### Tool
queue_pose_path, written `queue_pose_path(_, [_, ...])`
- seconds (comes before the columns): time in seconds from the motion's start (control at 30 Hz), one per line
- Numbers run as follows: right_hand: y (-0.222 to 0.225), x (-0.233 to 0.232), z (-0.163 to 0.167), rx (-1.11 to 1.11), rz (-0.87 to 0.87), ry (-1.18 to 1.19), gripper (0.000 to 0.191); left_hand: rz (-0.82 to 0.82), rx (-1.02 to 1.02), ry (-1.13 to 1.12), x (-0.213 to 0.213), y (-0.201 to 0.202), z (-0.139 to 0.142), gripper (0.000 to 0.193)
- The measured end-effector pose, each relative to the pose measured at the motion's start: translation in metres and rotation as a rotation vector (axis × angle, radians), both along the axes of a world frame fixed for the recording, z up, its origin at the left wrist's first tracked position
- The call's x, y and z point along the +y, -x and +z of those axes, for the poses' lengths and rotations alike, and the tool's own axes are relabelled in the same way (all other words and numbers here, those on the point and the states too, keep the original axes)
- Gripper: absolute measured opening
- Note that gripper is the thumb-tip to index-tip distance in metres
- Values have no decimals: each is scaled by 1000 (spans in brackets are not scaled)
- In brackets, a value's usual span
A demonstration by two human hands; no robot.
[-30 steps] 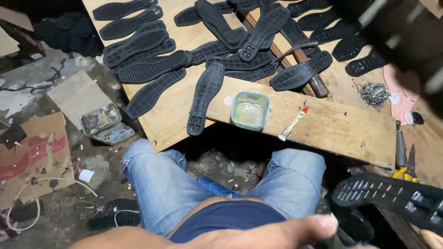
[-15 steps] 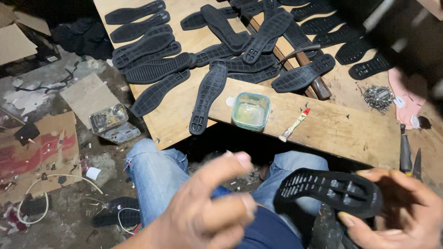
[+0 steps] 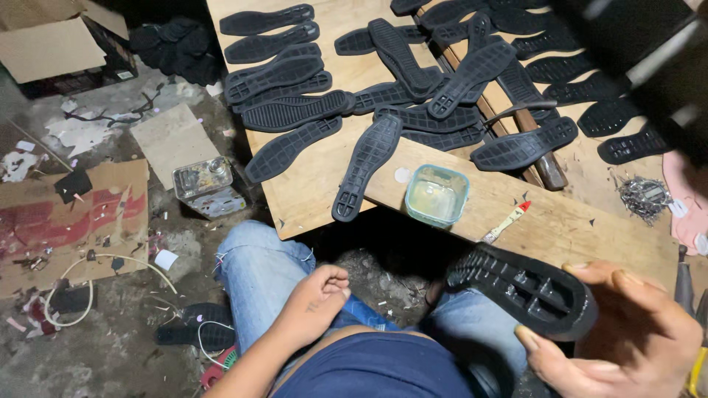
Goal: The person applies glue to the bottom of shoe soles using a brush. They repeatedly dip the brush into a container of glue and spread it evenly across the sole surface, then place the treated soles on a wooden table.
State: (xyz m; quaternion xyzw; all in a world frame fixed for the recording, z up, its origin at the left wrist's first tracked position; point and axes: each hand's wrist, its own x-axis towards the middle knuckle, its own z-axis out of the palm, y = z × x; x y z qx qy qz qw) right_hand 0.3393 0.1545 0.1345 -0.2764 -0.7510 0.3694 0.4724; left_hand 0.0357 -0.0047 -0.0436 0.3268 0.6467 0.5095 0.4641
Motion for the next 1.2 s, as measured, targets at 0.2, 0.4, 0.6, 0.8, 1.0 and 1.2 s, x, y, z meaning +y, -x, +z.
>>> queue_pose_path(0.2, [-12, 13, 9, -120, -110, -66, 90, 35, 734, -161, 45, 4, 22, 56])
queue_pose_path(0.4, [-52, 23, -5, -315, -259, 10, 77, 207, 977, 19, 104, 34, 21, 86])
queue_pose_path(0.6, [-101, 52, -17, -597, -235, 51, 55, 274, 980, -108, 109, 52, 7, 67])
queue_pose_path(0.8, [-96, 35, -38, -487, -322, 103, 55, 340, 1307, -382, 111, 108, 15, 50])
queue_pose_path(1.0, [-66, 14, -51, -130, -270, 42, 90, 326, 1301, -169, 119, 158, 28, 52])
queue_pose_path(1.2, [-56, 11, -45, -89, -295, 112, 94, 63, 1259, -44, 142, 109, 20, 88])
